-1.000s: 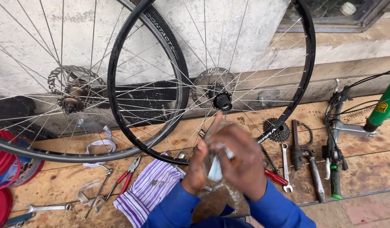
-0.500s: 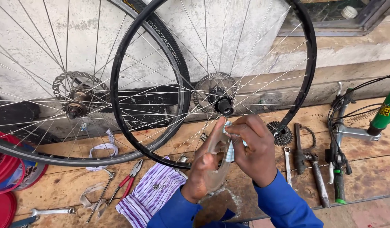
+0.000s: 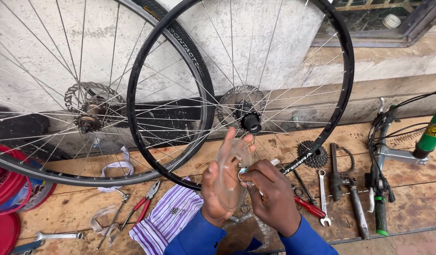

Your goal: The person cleans a transparent plastic bicycle part with a cloth, then wipes the bicycle wheel hub and spokes with the same cloth. The person handles the plastic part and the wheel hub directly with their hands.

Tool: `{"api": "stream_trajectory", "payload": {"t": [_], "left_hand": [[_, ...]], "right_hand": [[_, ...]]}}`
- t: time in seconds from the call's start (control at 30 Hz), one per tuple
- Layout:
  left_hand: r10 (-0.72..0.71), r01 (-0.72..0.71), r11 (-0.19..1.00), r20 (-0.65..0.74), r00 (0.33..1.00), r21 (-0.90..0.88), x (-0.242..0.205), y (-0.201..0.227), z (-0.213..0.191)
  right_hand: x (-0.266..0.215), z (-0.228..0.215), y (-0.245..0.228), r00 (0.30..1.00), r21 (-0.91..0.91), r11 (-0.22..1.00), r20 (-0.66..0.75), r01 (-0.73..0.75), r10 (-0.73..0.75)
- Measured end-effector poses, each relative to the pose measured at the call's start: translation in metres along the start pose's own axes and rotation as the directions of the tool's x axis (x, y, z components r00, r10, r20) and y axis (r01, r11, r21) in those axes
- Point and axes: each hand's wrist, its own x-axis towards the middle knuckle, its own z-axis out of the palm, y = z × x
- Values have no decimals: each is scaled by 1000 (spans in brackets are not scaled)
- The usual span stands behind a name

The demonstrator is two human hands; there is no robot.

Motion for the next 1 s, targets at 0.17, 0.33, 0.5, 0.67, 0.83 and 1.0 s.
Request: {"api": "stream_trajectory", "payload": {"t": [0.17, 0.33, 0.5, 0.67, 0.83, 1.0], "left_hand": [[-57, 32, 950, 73, 996, 312, -8, 14, 18], [-99, 73, 922, 50, 994, 381, -6, 6, 4], [-351, 410, 879, -252, 902, 245, -9, 7, -22], [-309, 367, 913, -288, 906, 176, -13, 10, -26], [-122, 178, 935, -192, 974, 308, -15, 24, -20], [-97, 160, 897, -168, 981, 412, -11, 19, -8]], "right_hand": [[0, 6, -2, 996, 31, 996, 10, -85, 85], [-7, 9, 2, 988, 142, 977, 11, -157, 157], [-25, -9, 38, 954, 738, 622, 103, -263, 281], [-21, -18, 48, 870, 678, 631, 28, -379, 492], [-28, -23, 63, 442, 710, 364, -83, -603, 893], [-20, -37, 57, 538, 690, 498, -184, -525, 822]]}}
